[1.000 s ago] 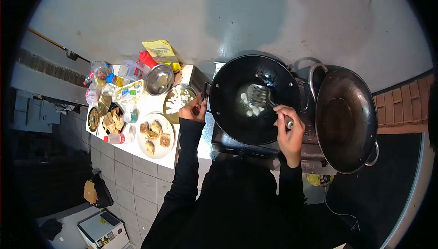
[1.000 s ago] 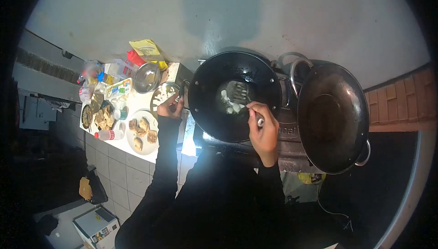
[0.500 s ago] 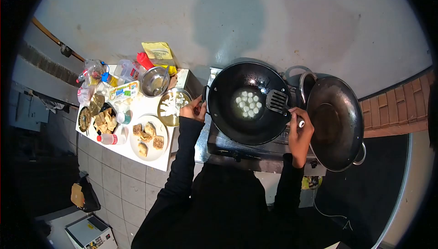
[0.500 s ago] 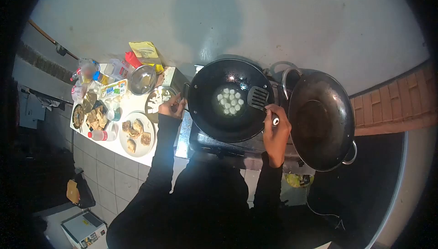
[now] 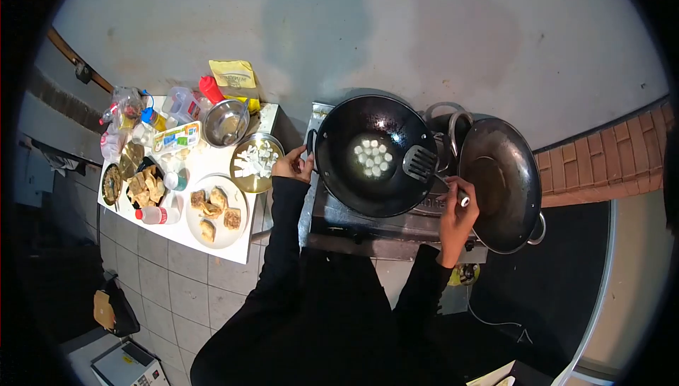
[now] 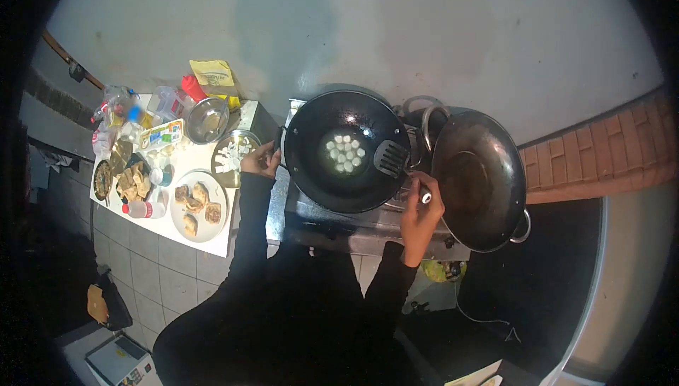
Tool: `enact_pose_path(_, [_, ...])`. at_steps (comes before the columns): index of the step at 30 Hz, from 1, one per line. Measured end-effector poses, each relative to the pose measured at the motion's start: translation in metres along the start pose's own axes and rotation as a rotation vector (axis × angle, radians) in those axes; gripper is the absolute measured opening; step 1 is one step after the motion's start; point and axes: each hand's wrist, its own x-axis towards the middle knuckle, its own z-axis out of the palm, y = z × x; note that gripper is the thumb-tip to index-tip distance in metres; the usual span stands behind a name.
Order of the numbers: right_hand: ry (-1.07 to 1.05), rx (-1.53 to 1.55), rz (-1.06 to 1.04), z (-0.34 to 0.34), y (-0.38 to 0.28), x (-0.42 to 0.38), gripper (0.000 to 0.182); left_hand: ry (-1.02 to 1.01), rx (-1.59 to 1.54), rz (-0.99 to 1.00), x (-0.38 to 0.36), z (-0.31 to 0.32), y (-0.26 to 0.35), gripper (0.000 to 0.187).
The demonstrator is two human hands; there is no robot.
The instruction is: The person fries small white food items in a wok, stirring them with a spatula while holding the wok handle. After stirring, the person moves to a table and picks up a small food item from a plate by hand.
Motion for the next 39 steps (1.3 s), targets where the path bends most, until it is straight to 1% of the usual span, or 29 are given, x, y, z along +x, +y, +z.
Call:
enact_pose_path(2, [0.002, -0.004, 0.018, -0.003, 0.005, -0.002, 0.010, 0.030, 0.005, -0.010, 0.001, 0.002, 0.003, 0.033])
enact_pose_path(4, [0.006, -0.006, 0.043, -0.004, 0.005, 0.000, 0.010, 0.006, 0.043, -0.019, 0.004, 0.000, 0.003, 0.033])
enact_pose_path(5, [-0.020, -0.007, 0.015, -0.004, 0.006, 0.003, 0.009, -0.016, 0.072, -0.042, 0.004, 0.000, 0.002, 0.034])
enact_pose_path(7, [-0.072, -0.027, -0.070, -0.005, 0.004, 0.015, 0.005, 0.008, 0.075, -0.008, 0.007, 0.003, -0.008, 0.034])
enact_pose_path(8, [-0.079, 0.005, -0.051, -0.002, 0.002, 0.020, 0.004, 0.038, 0.068, 0.013, 0.005, 0.007, -0.013, 0.034])
enact_pose_path(10, [-0.135, 0.036, -0.053, 0.000, 0.009, 0.032, 0.004, 0.099, 0.033, 0.002, 0.000, 0.011, -0.001, 0.034])
enact_pose_path(12, [-0.179, 0.051, -0.098, 0.000, 0.015, 0.043, 0.003, 0.151, 0.151, 0.046, -0.008, 0.007, 0.011, 0.031])
enact_pose_path(14, [-0.231, 0.076, -0.122, 0.004, 0.026, 0.052, 0.003, 0.164, 0.207, -0.005, -0.016, 0.001, 0.026, 0.030])
enact_pose_path(16, [-0.285, 0.074, -0.152, 0.005, 0.031, 0.058, 0.003, 0.214, 0.158, -0.008, -0.027, 0.000, 0.032, 0.029])
enact_pose_path(18, [-0.278, 0.050, -0.182, 0.009, 0.039, 0.061, 0.003, 0.269, 0.233, -0.055, -0.042, 0.000, 0.035, 0.029])
enact_pose_path(20, [-0.289, 0.086, -0.152, 0.010, 0.045, 0.062, 0.004, 0.262, 0.254, -0.001, -0.053, -0.007, 0.036, 0.028])
enact_pose_path(21, [-0.305, 0.088, -0.152, 0.009, 0.046, 0.063, 0.004, 0.252, 0.233, -0.037, -0.059, -0.011, 0.042, 0.028])
enact_pose_path(22, [-0.321, 0.075, -0.129, 0.008, 0.045, 0.063, 0.004, 0.267, 0.254, -0.003, -0.063, -0.013, 0.042, 0.027])
enact_pose_path(24, [-0.332, 0.100, -0.152, 0.010, 0.048, 0.063, 0.003, 0.262, 0.224, -0.034, -0.067, -0.018, 0.041, 0.027])
enact_pose_path(25, [-0.325, 0.096, -0.151, 0.011, 0.049, 0.063, 0.003, 0.257, 0.220, -0.029, -0.066, -0.020, 0.041, 0.027])
enact_pose_path(27, [-0.285, 0.056, -0.234, 0.016, 0.048, 0.059, 0.004, 0.217, 0.213, -0.113, -0.059, -0.023, 0.041, 0.027])
enact_pose_path(30, [-0.210, 0.032, -0.185, 0.031, 0.048, 0.045, 0.004, 0.153, 0.207, -0.104, -0.040, -0.022, 0.036, 0.028])
enact_pose_path(32, [-0.192, 0.049, -0.091, 0.038, 0.050, 0.030, 0.003, 0.157, 0.192, -0.080, -0.027, -0.019, 0.032, 0.026])
enact_pose_path(34, [-0.135, 0.307, 0.080, 0.039, 0.052, 0.018, 0.002, 0.150, 0.229, 0.025, -0.015, -0.016, 0.024, 0.024])
enact_pose_path(35, [-0.119, 0.292, 0.081, 0.036, 0.054, 0.015, 0.002, 0.134, 0.217, 0.030, -0.010, -0.016, 0.019, 0.024])
enact_pose_path(37, [-0.067, 0.423, 0.062, 0.026, 0.050, 0.010, 0.003, 0.095, 0.250, 0.050, -0.005, -0.017, 0.024, 0.024])
enact_pose_path(39, [-0.072, 0.380, 0.024, 0.018, 0.046, 0.008, 0.004, 0.053, 0.248, 0.012, -0.002, -0.018, 0.033, 0.024])
